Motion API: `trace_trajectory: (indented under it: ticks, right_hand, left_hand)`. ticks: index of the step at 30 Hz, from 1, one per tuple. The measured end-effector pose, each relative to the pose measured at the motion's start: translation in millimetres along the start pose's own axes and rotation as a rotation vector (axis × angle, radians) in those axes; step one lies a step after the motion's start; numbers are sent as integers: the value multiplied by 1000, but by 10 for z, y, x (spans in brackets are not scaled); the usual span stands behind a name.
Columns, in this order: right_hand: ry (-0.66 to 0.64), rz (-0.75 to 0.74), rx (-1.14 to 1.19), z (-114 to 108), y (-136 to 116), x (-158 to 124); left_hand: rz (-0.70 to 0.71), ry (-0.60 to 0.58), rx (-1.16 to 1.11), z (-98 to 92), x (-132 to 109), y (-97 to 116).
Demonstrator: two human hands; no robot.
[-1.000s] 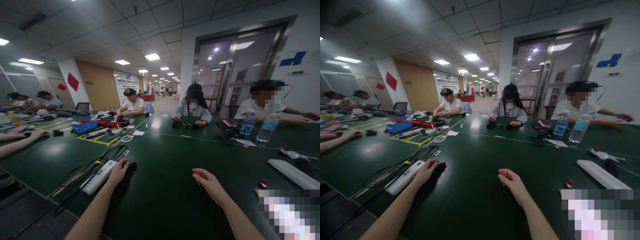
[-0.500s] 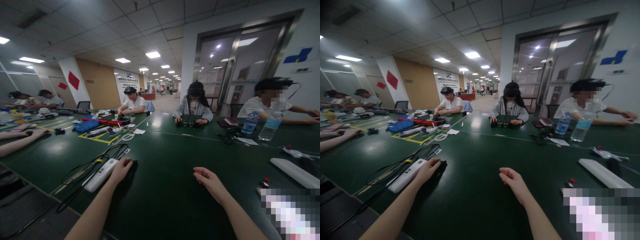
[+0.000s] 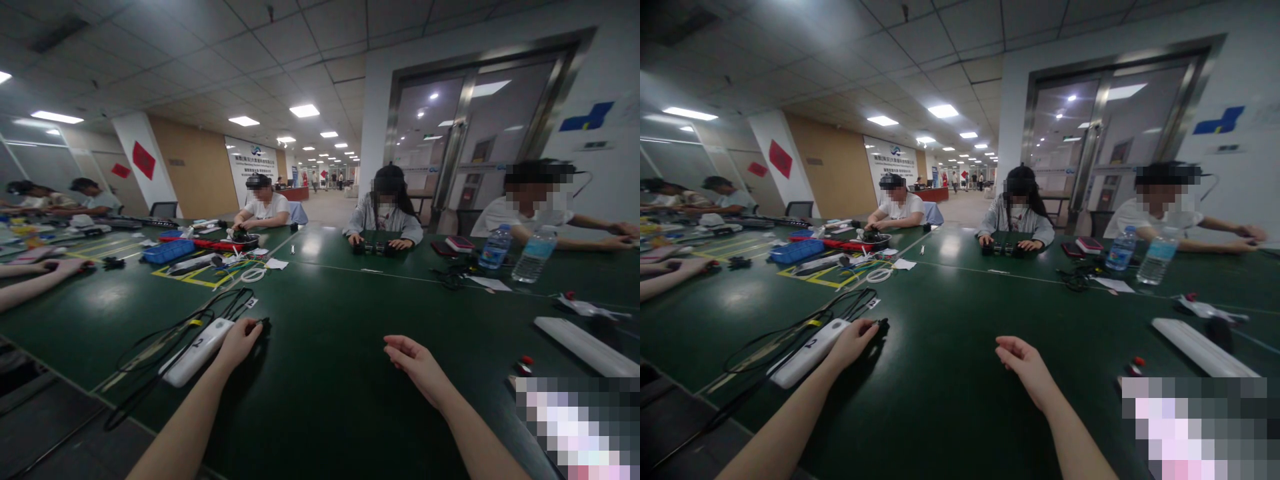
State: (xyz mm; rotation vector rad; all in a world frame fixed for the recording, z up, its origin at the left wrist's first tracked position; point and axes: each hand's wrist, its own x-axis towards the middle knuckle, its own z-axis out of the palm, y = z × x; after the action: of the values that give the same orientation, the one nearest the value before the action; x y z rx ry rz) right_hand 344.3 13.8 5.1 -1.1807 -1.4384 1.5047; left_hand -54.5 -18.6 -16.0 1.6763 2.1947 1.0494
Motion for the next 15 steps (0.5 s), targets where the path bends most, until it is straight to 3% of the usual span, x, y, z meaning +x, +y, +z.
trace_trajectory:
  ticks: [9,15]
  right_hand:
    - [1,7,-6,-17,26,22]
    - [-9,18,-8,-16,1,1]
  left_hand:
    - [1,-22,-126,58,-3,-92]
    - [-58,64,-60,27,17,-38]
